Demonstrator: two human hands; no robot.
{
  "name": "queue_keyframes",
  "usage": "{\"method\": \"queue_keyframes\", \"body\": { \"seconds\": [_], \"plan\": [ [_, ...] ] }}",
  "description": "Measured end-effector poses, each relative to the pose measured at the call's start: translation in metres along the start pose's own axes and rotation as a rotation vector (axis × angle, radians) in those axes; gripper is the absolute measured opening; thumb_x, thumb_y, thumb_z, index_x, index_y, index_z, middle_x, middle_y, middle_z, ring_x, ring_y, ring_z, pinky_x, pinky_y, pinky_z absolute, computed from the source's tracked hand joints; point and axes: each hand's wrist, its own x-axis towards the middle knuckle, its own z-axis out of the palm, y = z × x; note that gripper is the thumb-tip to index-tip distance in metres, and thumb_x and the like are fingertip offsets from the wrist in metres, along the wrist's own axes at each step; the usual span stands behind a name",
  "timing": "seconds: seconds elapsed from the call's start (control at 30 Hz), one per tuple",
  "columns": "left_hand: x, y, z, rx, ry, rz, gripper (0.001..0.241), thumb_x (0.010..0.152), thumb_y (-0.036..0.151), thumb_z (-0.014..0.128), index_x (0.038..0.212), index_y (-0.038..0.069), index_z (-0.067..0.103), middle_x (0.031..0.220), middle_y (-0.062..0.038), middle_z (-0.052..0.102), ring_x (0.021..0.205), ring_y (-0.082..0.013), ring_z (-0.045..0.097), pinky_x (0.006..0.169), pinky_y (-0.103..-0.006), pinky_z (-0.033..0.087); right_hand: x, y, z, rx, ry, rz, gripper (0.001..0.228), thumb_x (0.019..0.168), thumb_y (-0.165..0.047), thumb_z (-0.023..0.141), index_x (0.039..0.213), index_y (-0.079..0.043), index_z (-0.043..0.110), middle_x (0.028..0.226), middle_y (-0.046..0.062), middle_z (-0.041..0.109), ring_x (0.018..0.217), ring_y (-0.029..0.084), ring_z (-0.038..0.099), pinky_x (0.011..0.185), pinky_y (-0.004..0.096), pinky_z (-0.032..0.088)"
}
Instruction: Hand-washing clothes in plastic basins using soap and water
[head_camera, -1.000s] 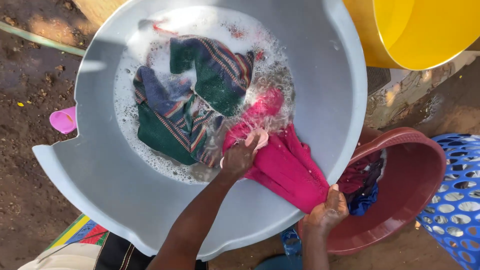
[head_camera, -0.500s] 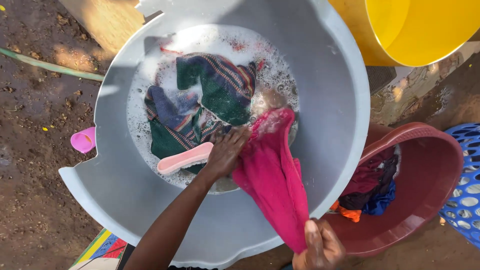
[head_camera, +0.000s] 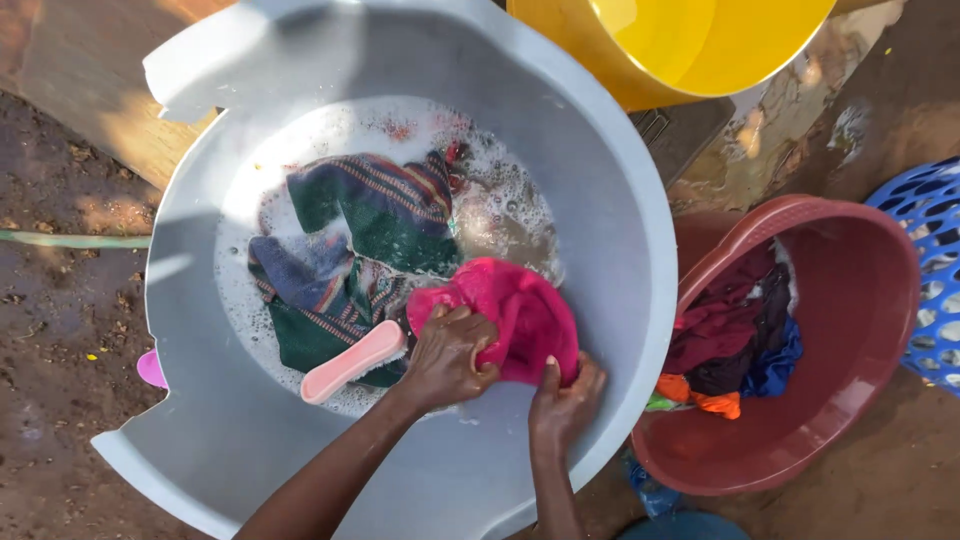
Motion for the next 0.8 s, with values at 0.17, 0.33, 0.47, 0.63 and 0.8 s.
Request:
{"method": "queue_keyframes", "body": {
  "seconds": [0.17,0.33,0.47,0.63,0.8],
  "plan": [
    [0.042,-0.057,0.042,0.402,-0.136,0.180,0.022,0.075,0.013,0.066,0.097,0.011,0.063,0.098,-0.007,0.057,0.087,-0.0296,0.058,0.069,-0.0444,0.043,0.010,0.009,0.090,-0.363,-0.088,-0.489,0.071,0.094,-0.048,0.059,0.156,-0.016,0.045,0.165,0.027,0.024,0.149,0.052,0.028,0.109,0.066,0.037],
    [0.073,-0.124,0.085,0.696,-0.106,0.242,0.078,0.089,0.024,0.064,0.162,0.026,0.035,0.167,-0.015,0.033,0.140,-0.0502,0.041,0.099,-0.0614,0.042,0.061,0.040,0.174,-0.506,-0.058,-0.648,0.044,0.092,-0.024,0.065,0.134,-0.011,0.064,0.165,0.021,0.034,0.153,0.042,0.029,0.116,0.066,0.028],
    [0.073,-0.228,0.174,0.330,-0.329,0.144,0.062,0.106,0.023,0.023,0.167,0.030,0.020,0.166,-0.016,0.039,0.143,-0.0497,0.045,0.122,-0.0692,0.012,0.087,0.086,0.238,-0.660,-0.103,-0.647,0.035,0.092,-0.027,0.055,0.121,-0.020,0.074,0.144,0.003,0.063,0.146,0.035,0.042,0.113,0.068,0.029],
    [0.085,-0.315,0.241,0.284,-0.053,0.219,0.060,0.096,0.026,0.046,0.155,0.022,0.038,0.143,-0.011,0.052,0.117,-0.0388,0.057,0.103,-0.0501,0.032,0.083,-0.001,0.176,-0.515,-0.357,-0.430,0.028,0.098,-0.028,0.050,0.119,-0.019,0.067,0.149,0.009,0.052,0.150,0.041,0.032,0.114,0.070,0.030],
    [0.077,-0.296,0.196,0.314,0.374,0.364,0.061,0.083,0.030,0.075,0.140,0.010,0.062,0.114,-0.005,0.068,0.082,-0.0249,0.073,0.078,-0.0257,0.057,0.057,0.022,0.159,0.216,-0.193,-0.176,0.040,0.098,-0.044,0.070,0.122,-0.013,0.075,0.143,0.012,0.060,0.140,0.034,0.050,0.118,0.047,0.038]
  ]
}}
